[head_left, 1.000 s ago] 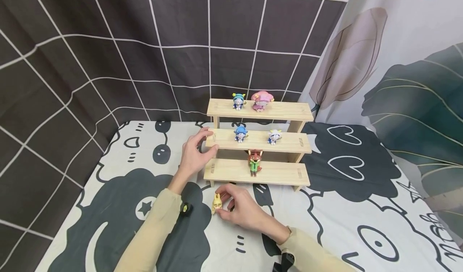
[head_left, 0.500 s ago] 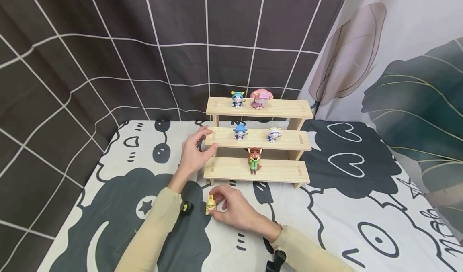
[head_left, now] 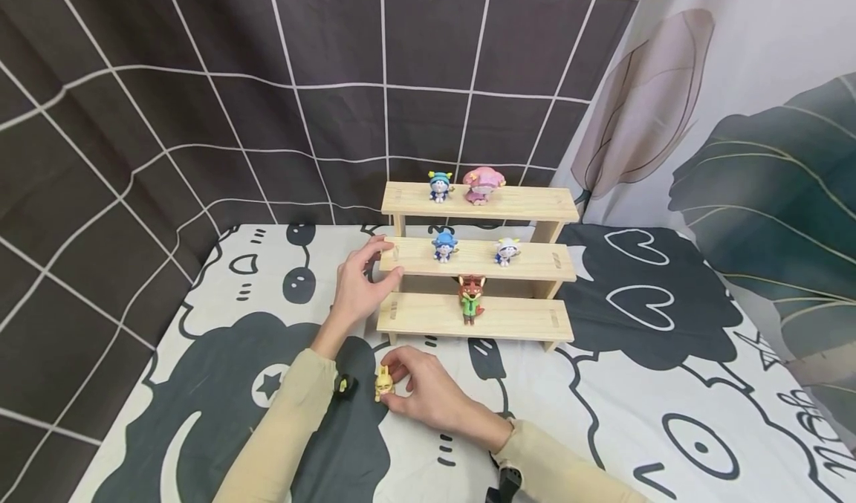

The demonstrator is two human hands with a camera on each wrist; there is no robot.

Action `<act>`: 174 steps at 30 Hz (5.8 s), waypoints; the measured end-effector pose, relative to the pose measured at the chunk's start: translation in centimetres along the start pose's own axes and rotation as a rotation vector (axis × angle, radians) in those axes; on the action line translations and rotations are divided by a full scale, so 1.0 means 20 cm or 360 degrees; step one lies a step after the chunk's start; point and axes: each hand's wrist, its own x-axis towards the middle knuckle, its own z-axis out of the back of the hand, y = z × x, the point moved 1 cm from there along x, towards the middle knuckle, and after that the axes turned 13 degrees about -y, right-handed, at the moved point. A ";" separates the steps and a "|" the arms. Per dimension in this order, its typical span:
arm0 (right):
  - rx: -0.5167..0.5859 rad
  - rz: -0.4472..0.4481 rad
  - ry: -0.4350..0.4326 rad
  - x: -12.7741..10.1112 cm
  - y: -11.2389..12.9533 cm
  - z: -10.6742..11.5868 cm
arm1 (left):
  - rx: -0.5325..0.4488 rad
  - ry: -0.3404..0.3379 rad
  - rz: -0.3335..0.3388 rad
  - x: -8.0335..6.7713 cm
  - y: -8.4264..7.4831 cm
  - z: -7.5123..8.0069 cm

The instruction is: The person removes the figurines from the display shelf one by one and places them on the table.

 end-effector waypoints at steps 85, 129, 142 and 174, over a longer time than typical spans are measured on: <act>0.0022 0.0098 -0.0394 0.14 0.06 0.55 | -0.0019 -0.0021 -0.0027 -0.01 0.01 -0.01; -0.0162 0.0107 -0.0829 0.49 0.02 1.05 | -0.0033 -0.0038 -0.0036 -0.03 0.04 -0.01; -0.0220 0.0022 -0.0851 0.56 -0.01 1.07 | -0.0056 -0.0042 -0.0021 -0.03 0.03 -0.01; -0.0214 0.0070 -0.0745 0.72 -0.06 1.05 | -0.0060 -0.0027 -0.0018 -0.02 0.02 -0.01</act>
